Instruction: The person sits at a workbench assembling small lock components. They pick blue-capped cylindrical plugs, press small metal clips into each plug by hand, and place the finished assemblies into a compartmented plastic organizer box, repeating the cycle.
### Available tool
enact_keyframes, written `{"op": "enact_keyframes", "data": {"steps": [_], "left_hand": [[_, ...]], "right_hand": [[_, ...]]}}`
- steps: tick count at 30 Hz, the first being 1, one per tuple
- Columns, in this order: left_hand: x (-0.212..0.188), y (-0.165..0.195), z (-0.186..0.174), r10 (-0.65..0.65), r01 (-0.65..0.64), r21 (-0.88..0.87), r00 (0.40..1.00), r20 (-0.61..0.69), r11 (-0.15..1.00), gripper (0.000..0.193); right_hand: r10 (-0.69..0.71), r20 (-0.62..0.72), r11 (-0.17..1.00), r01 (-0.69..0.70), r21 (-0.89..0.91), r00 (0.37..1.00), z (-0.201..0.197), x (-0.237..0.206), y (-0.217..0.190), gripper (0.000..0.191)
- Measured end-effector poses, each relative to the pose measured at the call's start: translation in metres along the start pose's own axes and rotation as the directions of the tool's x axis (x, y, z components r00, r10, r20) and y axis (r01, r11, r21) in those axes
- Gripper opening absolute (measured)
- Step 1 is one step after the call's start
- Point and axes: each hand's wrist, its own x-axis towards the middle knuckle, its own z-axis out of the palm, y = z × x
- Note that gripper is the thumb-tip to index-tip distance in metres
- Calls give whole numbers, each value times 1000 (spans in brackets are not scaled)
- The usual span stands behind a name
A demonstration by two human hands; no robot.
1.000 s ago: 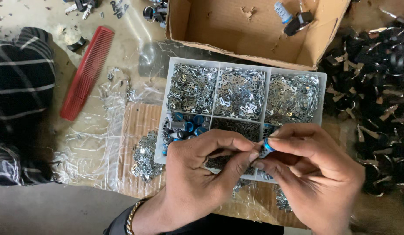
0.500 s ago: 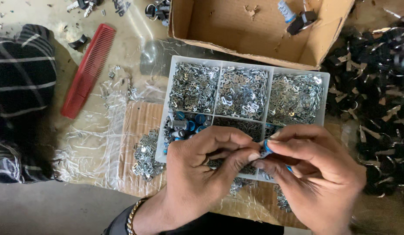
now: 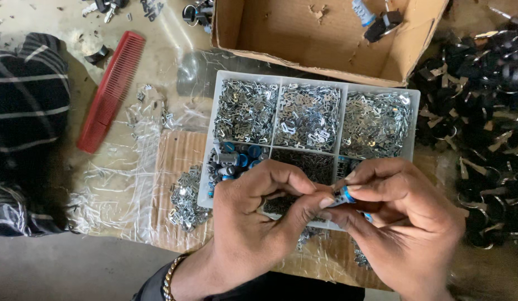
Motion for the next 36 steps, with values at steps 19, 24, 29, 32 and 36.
{"op": "enact_keyframes", "data": {"steps": [19,24,29,32,36], "left_hand": [[44,93,42,291,-877,329,435,852,349,10],[82,16,200,290,-886,321,421,859,336,8],[94,-27,253,293,-847,487,530,796,212,11],[95,-29,243,322,-847,519,525,788,112,17],[95,-41,255,332,-840,540,527,783,61,13]], "right_hand": [[44,-293,931,67,358,955,-103,-85,-16,50],[140,-617,925,121,361,774,-125,-216,92,43],[254,-571,904,17,426,780,-89,-263,109,42],[244,-523,893,21,450,817,-59,-247,88,42],[383,-502,858,-98,504,776,-49,-219,70,40]]}}
